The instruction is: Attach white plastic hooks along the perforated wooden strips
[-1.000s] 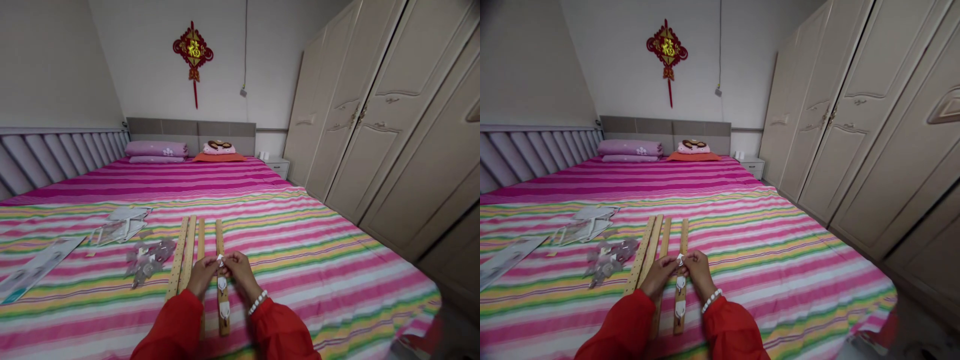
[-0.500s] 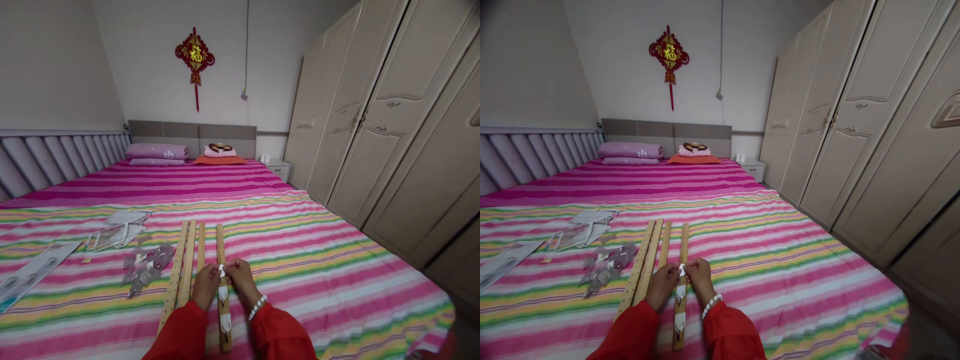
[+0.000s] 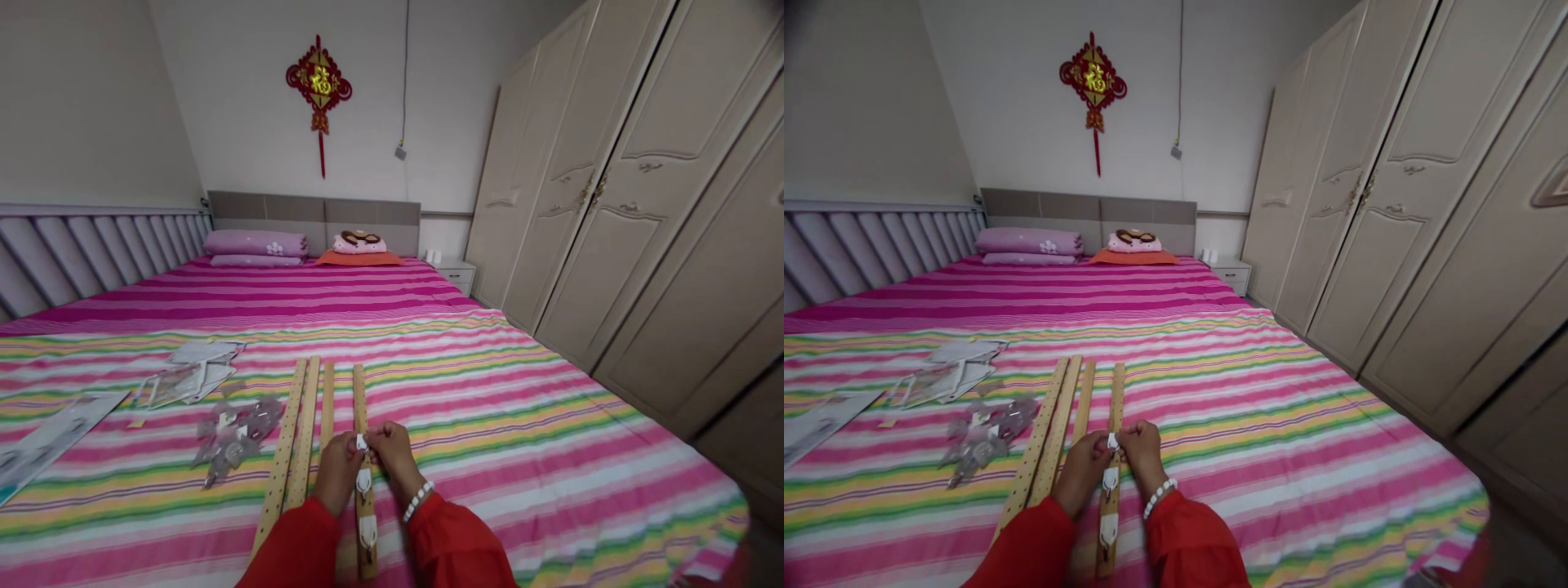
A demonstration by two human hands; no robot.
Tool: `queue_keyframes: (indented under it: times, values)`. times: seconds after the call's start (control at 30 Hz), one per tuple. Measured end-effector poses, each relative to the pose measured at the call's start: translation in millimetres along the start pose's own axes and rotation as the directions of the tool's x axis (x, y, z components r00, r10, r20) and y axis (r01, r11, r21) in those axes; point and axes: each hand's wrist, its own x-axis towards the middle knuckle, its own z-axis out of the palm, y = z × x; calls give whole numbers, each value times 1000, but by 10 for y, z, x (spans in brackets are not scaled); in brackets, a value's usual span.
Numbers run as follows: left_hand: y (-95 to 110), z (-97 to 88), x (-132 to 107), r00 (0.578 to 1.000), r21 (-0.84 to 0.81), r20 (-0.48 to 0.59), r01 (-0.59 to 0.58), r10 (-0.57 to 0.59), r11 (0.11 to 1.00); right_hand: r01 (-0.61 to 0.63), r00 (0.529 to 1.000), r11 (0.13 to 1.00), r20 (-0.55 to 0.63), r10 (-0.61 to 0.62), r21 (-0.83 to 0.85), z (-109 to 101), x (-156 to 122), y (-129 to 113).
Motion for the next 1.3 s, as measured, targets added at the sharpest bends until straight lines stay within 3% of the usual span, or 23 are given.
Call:
queue_keyframes:
  times: [0.3, 0.57, 0.8, 0.97, 1.13, 1.3]
  values:
    - [-42, -14, -23, 994, 71, -22, -103, 105, 992, 3, 999, 999, -40, -5, -45, 11, 14, 65]
    - [107, -90, -45, 996, 146, 7, -93, 93, 985, 63, 996, 996, -56, -67, -70, 1, 3, 102]
    - [25, -66, -27, 991, 150, 17, -131, 129, 980, 31, 996, 992, -74, -41, -126, 11, 33, 114]
    - [84, -105, -95, 970, 394, 146, -238, 195, 888, -26, 999, 990, -29, 22, -138, -12, 20, 85]
    - [248, -169, -156, 964, 641, 209, -260, 162, 722, -27, 1000, 992, 10, 29, -121, -24, 23, 114]
    - [259, -185, -167, 968, 657, 197, -247, 154, 712, 0, 998, 991, -56, -8, -133, 10, 70, 179]
